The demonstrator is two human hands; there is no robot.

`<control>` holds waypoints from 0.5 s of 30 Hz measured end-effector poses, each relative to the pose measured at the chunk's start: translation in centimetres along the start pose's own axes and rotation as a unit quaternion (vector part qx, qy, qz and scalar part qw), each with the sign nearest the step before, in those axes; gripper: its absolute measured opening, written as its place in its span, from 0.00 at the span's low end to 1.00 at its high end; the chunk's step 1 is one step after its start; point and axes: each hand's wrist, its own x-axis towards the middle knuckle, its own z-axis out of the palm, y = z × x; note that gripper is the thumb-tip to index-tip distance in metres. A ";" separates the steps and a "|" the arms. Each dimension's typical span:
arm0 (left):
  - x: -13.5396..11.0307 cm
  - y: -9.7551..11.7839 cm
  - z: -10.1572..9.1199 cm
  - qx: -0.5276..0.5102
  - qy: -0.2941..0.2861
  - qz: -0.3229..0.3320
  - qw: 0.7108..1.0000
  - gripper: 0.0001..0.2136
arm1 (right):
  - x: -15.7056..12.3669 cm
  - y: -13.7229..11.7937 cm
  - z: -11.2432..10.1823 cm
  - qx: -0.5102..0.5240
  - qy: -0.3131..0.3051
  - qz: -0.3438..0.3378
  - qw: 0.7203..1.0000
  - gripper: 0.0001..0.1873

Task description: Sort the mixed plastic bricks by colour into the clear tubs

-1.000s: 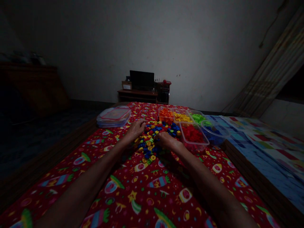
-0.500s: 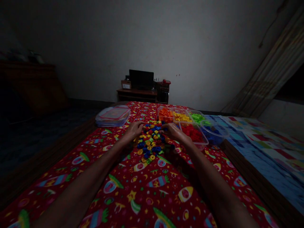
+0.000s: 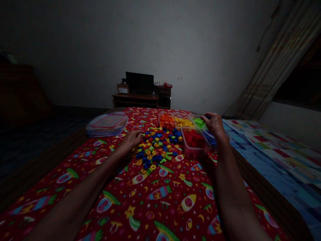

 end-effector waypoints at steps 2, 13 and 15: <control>-0.1 0.1 -0.1 0.008 -0.002 0.000 1.000 0.21 | -0.1 2.3 -0.6 -0.048 0.027 0.041 0.998 0.16; -0.1 -0.1 -0.4 0.079 0.006 0.020 0.997 0.21 | -0.2 3.6 -0.9 -0.053 0.031 0.086 0.994 0.18; -0.1 -0.1 -0.3 0.082 0.009 0.024 0.996 0.21 | -0.1 2.2 -1.7 -0.036 0.042 0.065 0.996 0.17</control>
